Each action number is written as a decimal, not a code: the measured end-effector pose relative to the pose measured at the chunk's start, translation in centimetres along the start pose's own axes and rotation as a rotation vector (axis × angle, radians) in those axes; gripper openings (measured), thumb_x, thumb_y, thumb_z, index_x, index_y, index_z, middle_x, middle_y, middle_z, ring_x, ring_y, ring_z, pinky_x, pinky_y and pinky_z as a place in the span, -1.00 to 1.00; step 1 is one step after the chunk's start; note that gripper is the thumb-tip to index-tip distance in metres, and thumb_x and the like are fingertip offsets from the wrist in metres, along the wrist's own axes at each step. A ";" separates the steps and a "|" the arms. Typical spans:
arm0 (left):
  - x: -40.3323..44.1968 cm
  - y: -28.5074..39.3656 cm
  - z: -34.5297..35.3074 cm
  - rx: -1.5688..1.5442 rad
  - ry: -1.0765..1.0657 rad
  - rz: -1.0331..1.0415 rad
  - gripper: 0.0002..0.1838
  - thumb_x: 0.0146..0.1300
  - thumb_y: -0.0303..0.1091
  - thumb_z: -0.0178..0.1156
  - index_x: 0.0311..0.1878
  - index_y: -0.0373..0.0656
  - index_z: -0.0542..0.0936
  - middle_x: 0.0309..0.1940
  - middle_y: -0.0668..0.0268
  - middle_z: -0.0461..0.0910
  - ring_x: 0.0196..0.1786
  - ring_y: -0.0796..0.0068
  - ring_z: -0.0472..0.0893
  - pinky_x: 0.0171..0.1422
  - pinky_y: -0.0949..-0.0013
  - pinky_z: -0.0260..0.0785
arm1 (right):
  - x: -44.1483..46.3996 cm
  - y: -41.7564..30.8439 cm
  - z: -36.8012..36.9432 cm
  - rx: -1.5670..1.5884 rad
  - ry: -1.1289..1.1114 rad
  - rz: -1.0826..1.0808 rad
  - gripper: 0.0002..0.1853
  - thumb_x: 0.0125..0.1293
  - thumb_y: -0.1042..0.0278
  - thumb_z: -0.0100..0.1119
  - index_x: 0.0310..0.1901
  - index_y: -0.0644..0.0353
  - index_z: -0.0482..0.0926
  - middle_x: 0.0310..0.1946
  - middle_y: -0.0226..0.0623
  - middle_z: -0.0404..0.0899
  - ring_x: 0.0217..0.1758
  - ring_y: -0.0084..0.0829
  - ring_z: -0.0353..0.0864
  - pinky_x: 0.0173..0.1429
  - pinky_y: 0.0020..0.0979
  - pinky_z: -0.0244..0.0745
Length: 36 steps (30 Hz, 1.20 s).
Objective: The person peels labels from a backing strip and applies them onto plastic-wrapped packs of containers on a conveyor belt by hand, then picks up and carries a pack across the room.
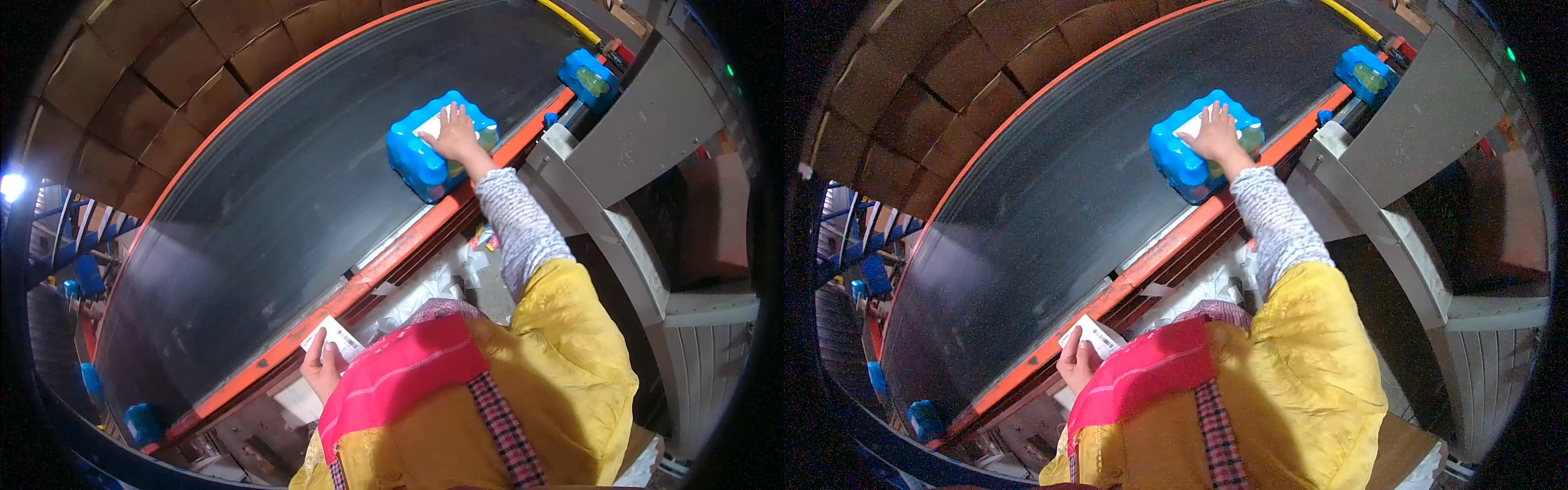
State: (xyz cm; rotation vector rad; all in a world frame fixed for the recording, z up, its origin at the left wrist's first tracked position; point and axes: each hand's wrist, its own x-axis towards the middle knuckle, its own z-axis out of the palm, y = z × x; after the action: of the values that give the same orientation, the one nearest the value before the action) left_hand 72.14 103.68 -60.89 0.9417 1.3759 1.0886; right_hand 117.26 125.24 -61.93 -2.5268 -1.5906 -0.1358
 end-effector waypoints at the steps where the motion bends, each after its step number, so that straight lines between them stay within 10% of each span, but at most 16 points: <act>1: 0.3 -0.4 0.1 -0.005 -0.004 0.032 -0.67 0.30 -0.42 0.08 0.11 -0.29 0.52 -0.52 0.49 0.46 -0.51 0.77 0.33 -0.44 0.62 0.19 | -1.2 -1.9 -0.9 -0.013 -0.016 0.038 -0.02 0.21 -0.45 -0.22 0.38 0.33 0.05 0.41 0.16 -0.13 0.50 0.10 -0.26 0.48 -0.02 -0.20; 6: 0.8 0.1 0.3 -0.058 0.022 0.138 -0.67 0.33 -0.43 0.02 0.12 -0.34 0.50 -0.52 0.52 0.44 -0.52 0.80 0.22 -0.47 0.63 0.05 | -7.2 -10.0 -1.2 -0.051 -0.067 -0.310 -0.04 0.21 -0.44 -0.21 0.35 0.35 0.11 0.37 0.26 -0.05 0.46 0.17 -0.14 0.47 -0.07 -0.17; 9: 1.6 -0.7 -0.9 0.084 -0.066 0.156 -0.60 0.28 -0.54 0.00 0.19 -0.37 0.42 -0.14 0.29 0.53 -0.17 0.61 0.47 -0.09 0.59 0.29 | -14.4 -14.4 -2.5 0.185 -0.075 -0.652 -0.20 0.26 -0.24 -0.04 0.27 0.35 0.23 0.34 0.25 0.01 0.43 0.17 -0.07 0.45 -0.04 -0.12; 12: 1.6 0.2 -0.8 0.139 -0.224 0.247 -0.45 0.22 -0.64 0.02 0.31 -0.33 0.26 0.12 0.17 0.42 0.07 0.49 0.46 0.16 0.53 0.25 | -21.8 -16.7 -4.2 0.968 -0.878 -0.649 -0.30 0.23 0.06 0.15 0.33 0.19 0.19 0.14 0.01 0.43 0.21 -0.07 0.42 0.27 -0.25 0.32; 14: 1.4 0.8 -0.6 0.081 -0.311 0.229 -0.33 0.17 -0.70 0.03 0.38 -0.29 0.14 0.20 0.13 0.36 0.13 0.46 0.44 0.23 0.51 0.22 | -25.2 -17.5 -5.1 1.024 -0.661 -0.990 -0.46 0.18 0.20 0.22 0.21 0.12 0.42 0.19 -0.10 0.41 0.25 -0.15 0.39 0.28 -0.28 0.30; 20: 2.5 0.6 -1.8 -0.186 -0.612 0.066 -0.49 0.15 -0.69 0.05 0.23 -0.36 0.36 0.04 0.19 0.50 -0.01 0.55 0.49 0.05 0.49 0.35 | -29.0 -17.3 -5.4 1.135 -0.186 -0.953 -0.72 0.17 0.35 0.23 -0.07 0.19 0.62 -0.14 -0.22 0.54 -0.01 -0.21 0.50 0.12 -0.30 0.37; 22: 2.5 -0.4 -3.3 0.020 -0.521 0.016 -0.81 0.24 -0.57 0.04 -0.12 -0.38 0.57 -0.27 0.28 0.62 -0.22 0.60 0.54 -0.07 0.49 0.37 | -29.7 -17.3 -5.7 1.147 -0.216 -0.918 -0.76 0.17 0.36 0.24 -0.12 0.21 0.62 -0.24 -0.24 0.53 -0.10 -0.25 0.52 0.00 -0.31 0.42; 27: 2.3 1.1 -3.2 -0.108 -0.330 0.029 -0.87 0.30 -0.47 0.08 -0.25 -0.37 0.54 -0.30 0.28 0.59 -0.27 0.59 0.53 -0.17 0.48 0.38 | -31.3 -12.6 -9.3 1.201 -0.004 -0.593 -0.85 0.18 0.41 0.18 -0.23 0.23 0.61 -0.27 -0.20 0.59 -0.19 -0.20 0.58 -0.13 -0.30 0.48; 33: 5.0 0.2 -4.7 0.080 -0.453 0.215 -0.73 0.33 -0.30 0.13 -0.18 -0.40 0.51 -0.29 0.26 0.55 -0.27 0.55 0.46 -0.16 0.41 0.35 | -38.5 -2.4 -11.6 1.204 -0.995 -0.299 -0.92 0.08 0.49 0.21 -0.37 0.29 0.59 -0.54 -0.51 0.56 -0.39 -0.68 0.46 -0.28 -0.52 0.38; 36: 6.7 -0.9 -0.7 0.018 -0.642 0.124 -0.68 0.32 -0.26 0.14 -0.11 -0.41 0.51 -0.27 0.24 0.55 -0.25 0.51 0.49 -0.16 0.40 0.37 | -41.5 0.4 -13.1 1.553 -1.112 -0.131 -0.91 0.12 0.53 0.19 -0.36 0.36 0.55 -0.48 -0.49 0.55 -0.38 -0.69 0.42 -0.30 -0.51 0.37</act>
State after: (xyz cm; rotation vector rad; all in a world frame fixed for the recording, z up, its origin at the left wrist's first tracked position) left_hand 70.87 109.79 -63.54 1.2651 0.8073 0.7610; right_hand 99.75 85.89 -55.56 -1.1057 -1.0853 1.8714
